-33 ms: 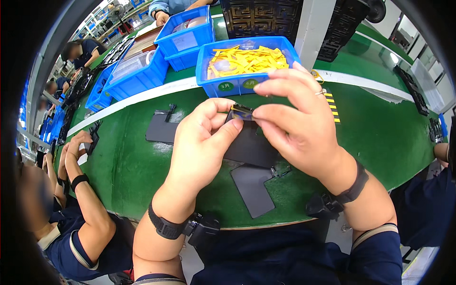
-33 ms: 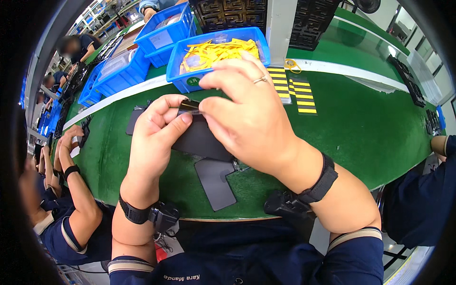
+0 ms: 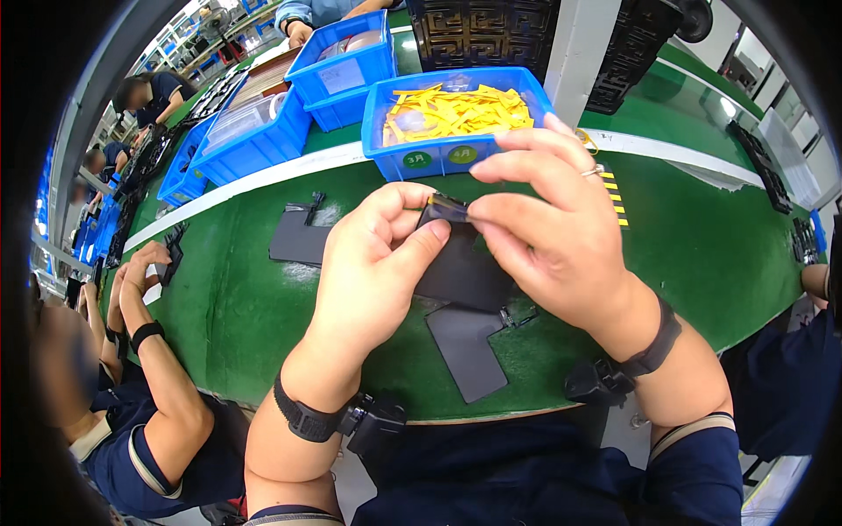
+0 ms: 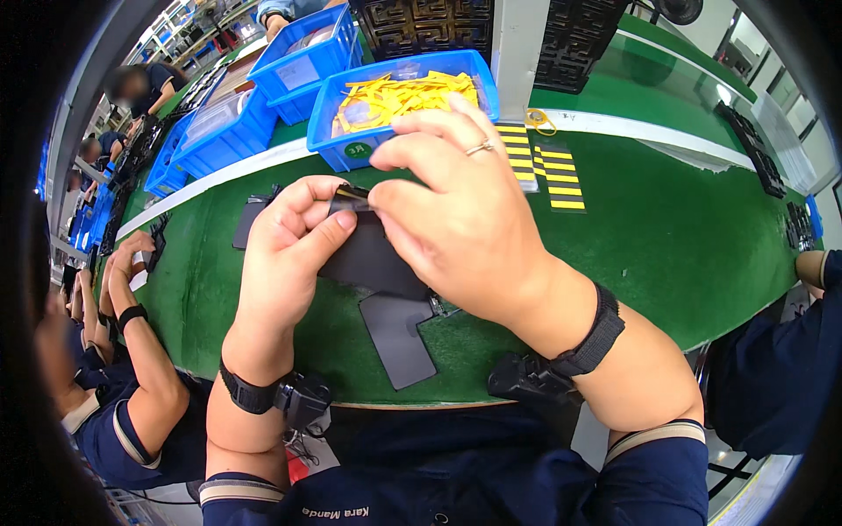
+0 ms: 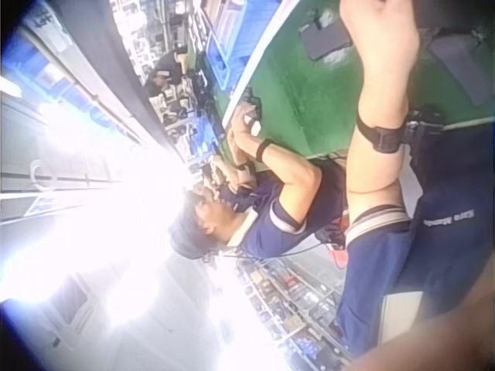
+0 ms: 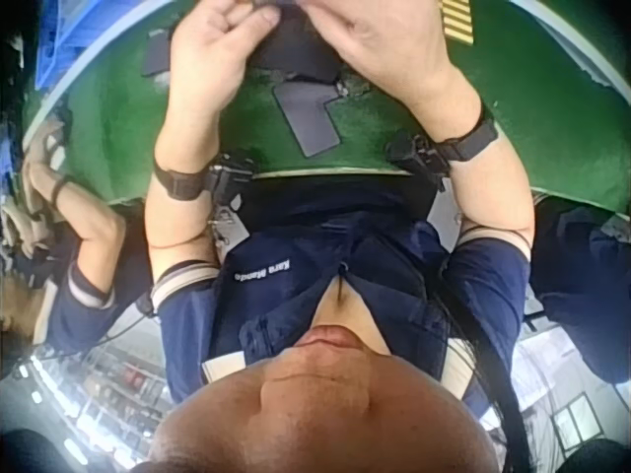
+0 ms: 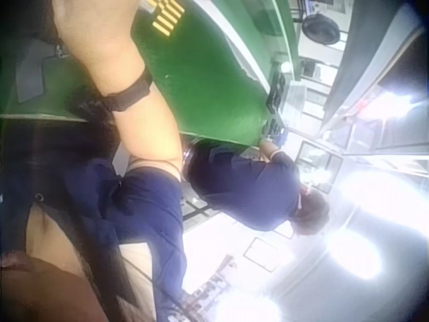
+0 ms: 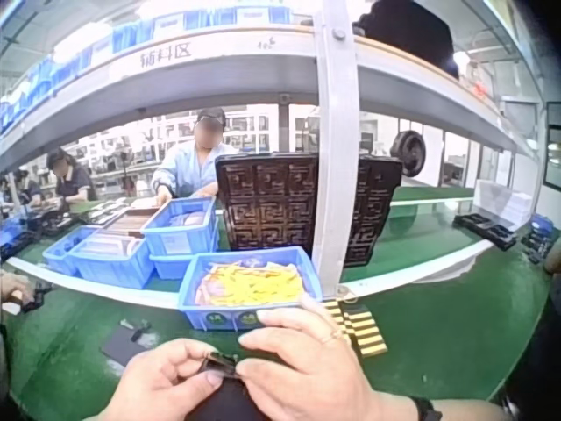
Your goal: Assembling small black plastic components and applying yellow and black striped labels on a production line.
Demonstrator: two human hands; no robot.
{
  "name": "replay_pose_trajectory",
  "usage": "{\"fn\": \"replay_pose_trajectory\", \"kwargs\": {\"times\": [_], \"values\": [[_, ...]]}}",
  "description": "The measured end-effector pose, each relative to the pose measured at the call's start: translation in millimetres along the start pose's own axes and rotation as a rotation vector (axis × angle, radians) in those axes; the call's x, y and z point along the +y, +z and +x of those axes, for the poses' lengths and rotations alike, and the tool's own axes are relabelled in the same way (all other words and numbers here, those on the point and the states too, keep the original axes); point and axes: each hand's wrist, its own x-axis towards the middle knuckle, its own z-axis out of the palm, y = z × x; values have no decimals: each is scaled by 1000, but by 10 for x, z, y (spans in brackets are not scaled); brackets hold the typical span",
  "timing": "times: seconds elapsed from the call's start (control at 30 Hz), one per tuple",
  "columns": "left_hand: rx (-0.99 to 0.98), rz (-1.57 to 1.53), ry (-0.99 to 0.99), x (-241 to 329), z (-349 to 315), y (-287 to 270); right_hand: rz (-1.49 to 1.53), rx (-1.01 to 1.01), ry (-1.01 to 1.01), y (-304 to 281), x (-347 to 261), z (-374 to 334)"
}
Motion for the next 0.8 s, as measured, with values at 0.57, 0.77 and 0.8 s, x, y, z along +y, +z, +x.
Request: {"fn": "replay_pose_trajectory", "kwargs": {"times": [0.57, 0.77, 0.8], "values": [[-10, 175, 231, -36, -9, 21, 380, -29, 206, -6, -46, -10], [-20, 31, 204, 19, -11, 71, 251, 114, 116, -14, -91, 32], [-13, -122, 138, 27, -2, 67, 195, 160, 175, -34, -85, 32]]}}
